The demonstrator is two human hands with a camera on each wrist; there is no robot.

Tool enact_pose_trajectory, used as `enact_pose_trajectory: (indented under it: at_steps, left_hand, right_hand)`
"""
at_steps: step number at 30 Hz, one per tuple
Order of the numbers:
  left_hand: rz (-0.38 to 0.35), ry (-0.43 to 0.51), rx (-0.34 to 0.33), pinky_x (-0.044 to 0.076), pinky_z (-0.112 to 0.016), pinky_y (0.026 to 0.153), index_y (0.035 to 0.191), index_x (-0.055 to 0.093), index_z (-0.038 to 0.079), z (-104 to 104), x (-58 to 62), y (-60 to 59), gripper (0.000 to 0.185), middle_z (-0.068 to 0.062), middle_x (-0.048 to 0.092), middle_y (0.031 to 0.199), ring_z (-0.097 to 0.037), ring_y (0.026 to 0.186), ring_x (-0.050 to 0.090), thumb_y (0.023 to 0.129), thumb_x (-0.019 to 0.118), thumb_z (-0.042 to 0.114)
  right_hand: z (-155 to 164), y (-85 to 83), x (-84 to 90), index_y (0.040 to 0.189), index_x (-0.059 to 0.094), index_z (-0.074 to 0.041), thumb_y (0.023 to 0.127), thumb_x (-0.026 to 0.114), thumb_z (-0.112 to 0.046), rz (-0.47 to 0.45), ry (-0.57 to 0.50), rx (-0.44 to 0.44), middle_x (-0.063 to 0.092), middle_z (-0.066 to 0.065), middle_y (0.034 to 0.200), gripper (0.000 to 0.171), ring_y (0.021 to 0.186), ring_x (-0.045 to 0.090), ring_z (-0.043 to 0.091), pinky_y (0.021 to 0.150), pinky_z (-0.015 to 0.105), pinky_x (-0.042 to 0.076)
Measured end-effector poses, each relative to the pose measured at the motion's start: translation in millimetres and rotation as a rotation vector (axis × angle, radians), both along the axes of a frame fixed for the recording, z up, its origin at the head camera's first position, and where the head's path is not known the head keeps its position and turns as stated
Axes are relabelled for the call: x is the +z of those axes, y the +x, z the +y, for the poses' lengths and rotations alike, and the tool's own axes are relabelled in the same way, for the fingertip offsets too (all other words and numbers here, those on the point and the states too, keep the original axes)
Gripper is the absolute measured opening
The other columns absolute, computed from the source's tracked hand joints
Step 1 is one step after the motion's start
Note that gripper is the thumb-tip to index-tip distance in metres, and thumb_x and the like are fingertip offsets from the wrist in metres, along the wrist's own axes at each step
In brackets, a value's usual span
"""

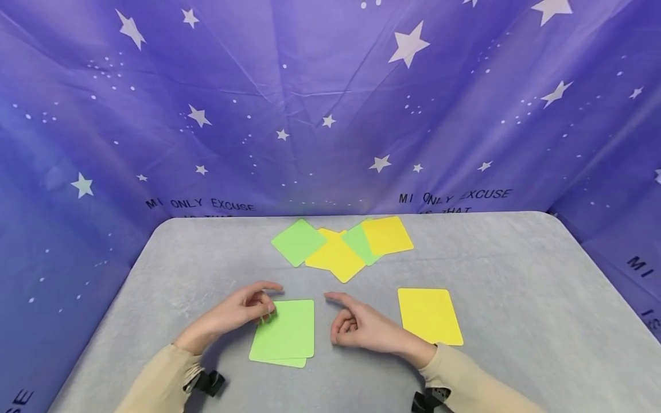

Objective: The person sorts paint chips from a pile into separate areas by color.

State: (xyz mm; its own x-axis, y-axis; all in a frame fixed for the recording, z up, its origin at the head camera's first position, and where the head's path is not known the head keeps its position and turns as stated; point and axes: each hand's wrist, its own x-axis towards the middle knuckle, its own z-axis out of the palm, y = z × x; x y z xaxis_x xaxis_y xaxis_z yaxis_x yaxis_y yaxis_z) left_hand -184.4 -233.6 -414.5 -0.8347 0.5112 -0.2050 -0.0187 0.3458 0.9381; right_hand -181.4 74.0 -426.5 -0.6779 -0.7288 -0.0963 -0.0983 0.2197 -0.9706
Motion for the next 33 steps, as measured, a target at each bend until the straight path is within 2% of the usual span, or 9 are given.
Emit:
enact_pose_trajectory:
  at_steps: [5,9,14,16,23,27,33]
  left_hand:
    - [-0.042,0.044,-0.019,0.048,-0.028,0.065,0.134,0.045,-0.007,29.1,-1.0,-22.7,0.041,-0.017,0.063,0.096,-0.024,0.079,0.059,0.097,0.054,0.007]
    - [-0.1,0.081,-0.015,0.048,-0.028,0.067,0.134,0.046,-0.005,56.3,-2.2,-42.3,0.039,-0.016,0.065,0.097,-0.022,0.079,0.059,0.098,0.054,0.009]
    - [-0.142,0.1,-0.014,0.05,-0.029,0.072,0.135,0.046,-0.002,82.9,-1.3,-58.8,0.039,-0.015,0.067,0.101,-0.021,0.083,0.062,0.098,0.053,0.01]
    - [-0.153,0.11,-0.014,0.05,-0.029,0.071,0.135,0.046,-0.002,92.0,-1.2,-64.0,0.039,-0.015,0.067,0.102,-0.02,0.083,0.062,0.098,0.052,0.009]
    - [-0.201,0.175,0.002,0.052,-0.029,0.072,0.135,0.045,-0.002,119.0,-2.3,-79.0,0.044,-0.02,0.067,0.106,-0.021,0.086,0.064,0.092,0.051,0.001]
    - [-0.186,0.192,-0.009,0.052,-0.031,0.074,0.137,0.043,-0.001,133.6,-2.3,-86.1,0.045,-0.021,0.065,0.111,-0.024,0.09,0.063,0.093,0.051,0.001]
    - [-0.204,0.231,0.036,0.052,-0.036,0.087,0.14,0.041,0.0,153.9,-1.8,-91.2,0.046,-0.021,0.056,0.121,-0.029,0.104,0.06,0.096,0.054,0.004]
  right_hand:
    - [20.6,-7.6,3.8,0.146,0.027,0.004,0.087,0.065,0.0,0.006,0.017,-0.057,0.065,0.006,0.087,0.07,0.078,0.059,0.014,0.071,0.019,0.049]
    - [38.4,-13.6,8.2,0.146,0.027,0.004,0.088,0.065,-0.001,0.021,0.056,-0.109,0.065,0.008,0.087,0.069,0.075,0.058,0.015,0.067,0.021,0.048]
    - [61.5,-21.6,12.5,0.145,0.028,0.005,0.089,0.062,0.001,0.062,0.079,-0.163,0.064,0.011,0.088,0.065,0.076,0.058,0.017,0.069,0.022,0.048]
    - [71.0,-24.8,13.1,0.144,0.03,0.005,0.089,0.061,0.001,0.088,0.096,-0.185,0.064,0.012,0.089,0.063,0.078,0.059,0.018,0.071,0.022,0.048]
    - [98.8,-41.4,14.0,0.139,0.034,0.009,0.091,0.057,0.002,0.165,0.121,-0.258,0.064,0.014,0.089,0.054,0.075,0.06,0.024,0.058,0.026,0.049]
    - [114.2,-53.0,15.6,0.137,0.036,0.01,0.091,0.055,0.003,0.176,0.144,-0.317,0.064,0.017,0.092,0.05,0.077,0.06,0.027,0.059,0.028,0.049]
    - [136.3,-65.1,14.7,0.136,0.038,0.011,0.093,0.056,0.0,0.166,0.169,-0.419,0.061,0.022,0.099,0.048,0.079,0.057,0.027,0.06,0.03,0.05]
